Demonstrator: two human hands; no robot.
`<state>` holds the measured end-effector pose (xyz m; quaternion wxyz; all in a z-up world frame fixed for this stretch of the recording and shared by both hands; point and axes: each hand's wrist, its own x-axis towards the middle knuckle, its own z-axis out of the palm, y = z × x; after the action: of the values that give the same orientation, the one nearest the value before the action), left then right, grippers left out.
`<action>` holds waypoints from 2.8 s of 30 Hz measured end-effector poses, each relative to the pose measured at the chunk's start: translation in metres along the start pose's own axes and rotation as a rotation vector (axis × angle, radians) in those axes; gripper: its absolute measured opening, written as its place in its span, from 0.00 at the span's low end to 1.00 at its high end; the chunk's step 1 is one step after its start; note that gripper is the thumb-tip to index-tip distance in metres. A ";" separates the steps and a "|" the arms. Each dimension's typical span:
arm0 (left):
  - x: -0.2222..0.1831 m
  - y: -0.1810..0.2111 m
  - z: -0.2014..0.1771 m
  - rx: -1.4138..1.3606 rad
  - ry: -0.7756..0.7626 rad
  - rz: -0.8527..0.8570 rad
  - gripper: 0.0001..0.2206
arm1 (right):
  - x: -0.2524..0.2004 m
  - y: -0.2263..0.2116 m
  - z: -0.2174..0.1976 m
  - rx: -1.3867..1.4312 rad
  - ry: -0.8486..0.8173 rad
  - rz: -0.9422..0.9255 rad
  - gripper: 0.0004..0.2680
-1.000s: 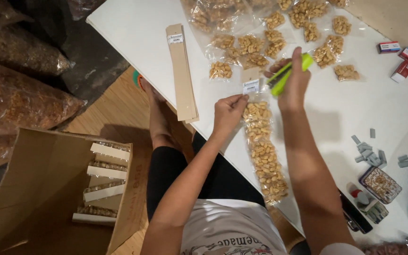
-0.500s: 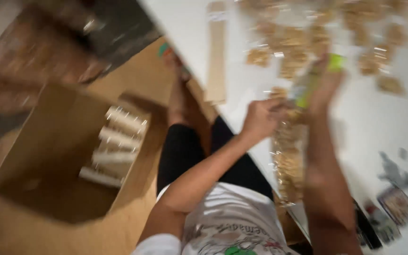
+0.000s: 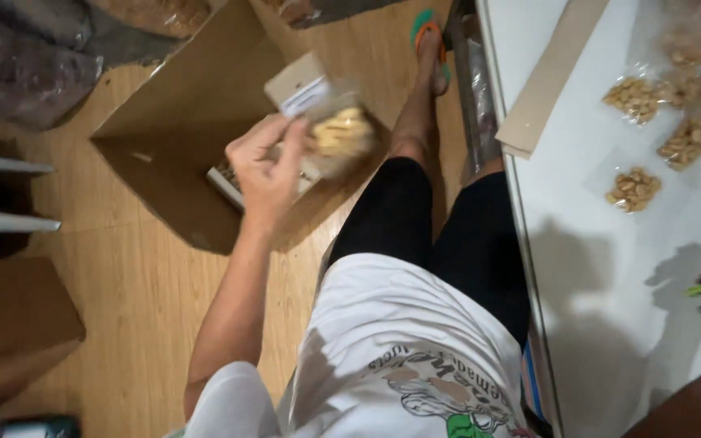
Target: Stapling small plastic bags containing nuts onto cardboard display strips using a manual stapler.
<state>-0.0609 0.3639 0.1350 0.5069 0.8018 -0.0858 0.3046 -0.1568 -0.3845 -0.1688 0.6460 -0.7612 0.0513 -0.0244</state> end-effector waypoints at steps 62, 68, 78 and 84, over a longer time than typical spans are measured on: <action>-0.039 0.032 0.320 -0.632 -0.811 -0.587 0.11 | 0.059 -0.270 0.245 0.225 0.353 -0.040 0.09; -0.050 0.056 0.322 -0.436 -0.768 -0.349 0.06 | 0.075 -0.285 0.226 0.376 0.676 0.037 0.14; -0.066 0.077 0.330 -0.395 -0.701 -0.087 0.04 | 0.112 -0.287 0.232 0.222 0.883 -0.064 0.27; -0.078 0.058 0.341 -0.339 -0.677 -0.084 0.04 | 0.128 -0.283 0.252 0.340 0.930 0.017 0.15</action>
<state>-0.0118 0.0282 0.0316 0.5875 0.7645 -0.2647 -0.0171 0.0097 -0.1057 0.0650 0.6698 -0.5533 0.3354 -0.3642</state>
